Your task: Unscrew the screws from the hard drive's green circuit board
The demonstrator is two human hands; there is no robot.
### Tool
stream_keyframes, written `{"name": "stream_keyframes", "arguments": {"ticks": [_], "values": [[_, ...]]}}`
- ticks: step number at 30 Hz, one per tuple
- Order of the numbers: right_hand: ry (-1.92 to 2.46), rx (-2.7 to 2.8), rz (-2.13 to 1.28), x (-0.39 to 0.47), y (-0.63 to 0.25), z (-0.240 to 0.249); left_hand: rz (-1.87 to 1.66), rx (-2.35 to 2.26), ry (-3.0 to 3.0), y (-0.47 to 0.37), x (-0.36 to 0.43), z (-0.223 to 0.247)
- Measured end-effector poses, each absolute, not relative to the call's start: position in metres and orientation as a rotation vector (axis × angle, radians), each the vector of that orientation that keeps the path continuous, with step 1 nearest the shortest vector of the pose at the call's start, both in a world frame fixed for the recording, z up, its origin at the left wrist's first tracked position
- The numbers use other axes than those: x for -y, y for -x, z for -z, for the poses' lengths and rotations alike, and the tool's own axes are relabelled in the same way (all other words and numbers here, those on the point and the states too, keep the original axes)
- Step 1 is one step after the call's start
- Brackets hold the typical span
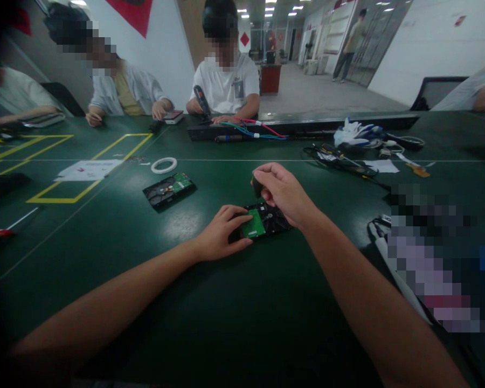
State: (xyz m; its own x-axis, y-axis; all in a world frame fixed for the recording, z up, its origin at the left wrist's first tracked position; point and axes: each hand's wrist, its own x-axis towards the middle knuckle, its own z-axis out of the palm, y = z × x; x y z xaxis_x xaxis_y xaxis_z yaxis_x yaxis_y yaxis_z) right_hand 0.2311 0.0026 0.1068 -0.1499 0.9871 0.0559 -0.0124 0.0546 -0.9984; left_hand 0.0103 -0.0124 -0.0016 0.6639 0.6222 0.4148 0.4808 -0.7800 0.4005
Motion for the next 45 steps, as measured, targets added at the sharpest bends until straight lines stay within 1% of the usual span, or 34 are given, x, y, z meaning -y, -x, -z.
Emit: {"name": "stream_keyframes", "arguments": {"ticks": [10, 27, 37, 45], "values": [[1.127, 1.426, -1.177, -0.0065, -0.2373, -0.1078, -0.769, -0.897, -2.631, -0.0092, 0.0121, 0.0016], [1.12, 1.353, -1.307, -0.0042, -0.2329, -0.1072, -0.802, -0.875, -2.62, -0.0093, 0.0121, 0.0019], [1.078, 1.45, -1.282, -0.0033, -0.2342, -0.1083, -0.803, -0.859, -2.629, -0.0079, 0.0099, 0.0053], [1.072, 1.423, -1.291, -0.0043, -0.2335, -0.1064, -0.799, -0.856, -2.613, -0.0085, 0.0106, 0.0043]]}}
